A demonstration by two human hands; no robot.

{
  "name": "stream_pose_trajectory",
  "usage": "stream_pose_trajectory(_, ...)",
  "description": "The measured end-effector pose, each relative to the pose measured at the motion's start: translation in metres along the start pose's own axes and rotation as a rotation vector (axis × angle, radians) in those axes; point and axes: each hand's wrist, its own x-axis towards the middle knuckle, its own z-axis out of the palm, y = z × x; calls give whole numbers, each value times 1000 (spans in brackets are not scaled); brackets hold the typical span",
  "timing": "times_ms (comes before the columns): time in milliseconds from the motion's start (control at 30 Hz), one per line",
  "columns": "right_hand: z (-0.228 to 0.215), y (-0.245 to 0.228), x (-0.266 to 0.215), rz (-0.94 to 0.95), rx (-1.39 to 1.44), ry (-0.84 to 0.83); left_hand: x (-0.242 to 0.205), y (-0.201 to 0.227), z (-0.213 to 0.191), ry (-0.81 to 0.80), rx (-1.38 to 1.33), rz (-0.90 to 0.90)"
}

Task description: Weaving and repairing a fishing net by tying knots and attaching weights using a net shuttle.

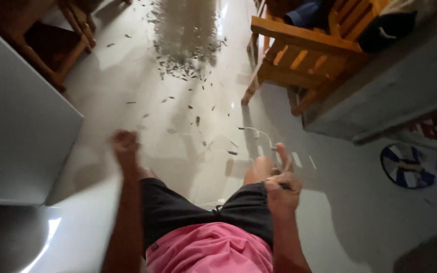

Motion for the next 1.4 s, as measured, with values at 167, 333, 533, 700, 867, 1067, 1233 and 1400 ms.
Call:
stream_pose_trajectory(167, 53, 21, 0, -75, -312, -85, -167, 32, 139, -1072, 312, -536)
stream_pose_trajectory(333, 84, 10, 12, 101, -138, -58, -168, 65, 211, -749, -341, -436)
stream_pose_trajectory(533, 35, 116, -18, 606, 259, -86, -173, 134, 189, -493, -539, 145)
stream_pose_trajectory(700, 103, 143, 23, 1148, 376, 67, -215, 205, 160, -760, -824, 87)
stream_pose_trajectory(867, 96, 220, 76, 1095, 735, 88, -214, 229, 141, -288, -577, -80)
stream_pose_trajectory(1067, 27, 207, 138, 925, 1091, 259, -191, 229, 95, -364, -567, 257)
stream_pose_trajectory(1233, -109, 158, 118, 449, 832, 39, -77, 220, 88, -148, 221, 1069)
stream_pose_trajectory(1400, -139, 29, 82, 200, -8, 738, -53, 185, 116, -105, 626, 1119)
